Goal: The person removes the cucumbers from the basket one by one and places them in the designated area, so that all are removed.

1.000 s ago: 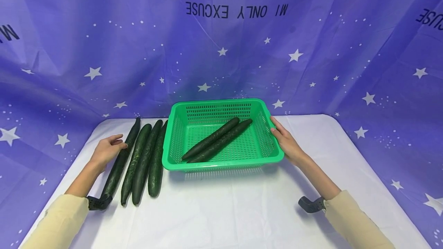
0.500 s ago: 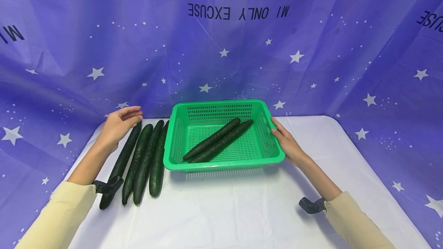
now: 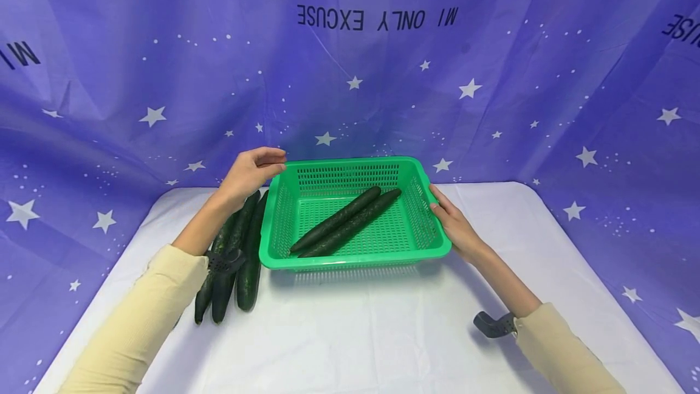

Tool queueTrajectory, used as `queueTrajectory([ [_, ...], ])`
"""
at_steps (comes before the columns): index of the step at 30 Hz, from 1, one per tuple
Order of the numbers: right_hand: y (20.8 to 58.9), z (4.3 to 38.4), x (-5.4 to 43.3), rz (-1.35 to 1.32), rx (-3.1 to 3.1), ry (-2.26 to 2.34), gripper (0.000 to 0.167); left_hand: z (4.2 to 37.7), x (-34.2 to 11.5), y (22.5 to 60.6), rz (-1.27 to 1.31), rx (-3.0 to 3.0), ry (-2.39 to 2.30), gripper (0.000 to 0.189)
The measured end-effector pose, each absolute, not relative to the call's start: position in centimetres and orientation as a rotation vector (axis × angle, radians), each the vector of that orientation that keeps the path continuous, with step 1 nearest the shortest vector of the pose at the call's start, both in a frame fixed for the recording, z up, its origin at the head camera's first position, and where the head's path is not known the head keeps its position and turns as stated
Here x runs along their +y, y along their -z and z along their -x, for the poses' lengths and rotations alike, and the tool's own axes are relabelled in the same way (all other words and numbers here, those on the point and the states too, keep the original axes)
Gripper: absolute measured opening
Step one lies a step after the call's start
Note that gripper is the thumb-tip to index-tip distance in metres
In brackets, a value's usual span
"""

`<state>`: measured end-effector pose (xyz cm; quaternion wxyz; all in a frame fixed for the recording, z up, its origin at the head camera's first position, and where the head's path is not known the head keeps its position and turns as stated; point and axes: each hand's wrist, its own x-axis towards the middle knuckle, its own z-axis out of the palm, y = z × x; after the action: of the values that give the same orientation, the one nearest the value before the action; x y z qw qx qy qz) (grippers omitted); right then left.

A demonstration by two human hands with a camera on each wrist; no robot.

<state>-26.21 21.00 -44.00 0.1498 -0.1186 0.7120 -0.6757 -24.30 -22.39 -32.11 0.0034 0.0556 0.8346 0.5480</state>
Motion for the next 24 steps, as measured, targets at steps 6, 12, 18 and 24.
queueTrajectory([
  [6, 44.1, 26.3, 21.1, 0.351, 2.045, 1.94, 0.061, 26.5, -19.7, 33.1, -0.216, 2.471, -1.707, 0.042],
  [12, 44.1, 26.3, 21.1, 0.354, 2.054, 1.929, 0.061, 28.2, -16.9, 34.5, -0.221, 2.351, -1.641, 0.044],
  [18, 44.1, 26.3, 21.1, 0.358, 2.052, 1.932, 0.061, 29.5, -14.8, 36.5, -0.181, 2.22, -1.592, 0.047],
  [24, 44.2, 26.3, 21.1, 0.349, 2.057, 1.934, 0.061, 30.3, -13.5, 37.6, -0.149, 2.139, -1.537, 0.05],
])
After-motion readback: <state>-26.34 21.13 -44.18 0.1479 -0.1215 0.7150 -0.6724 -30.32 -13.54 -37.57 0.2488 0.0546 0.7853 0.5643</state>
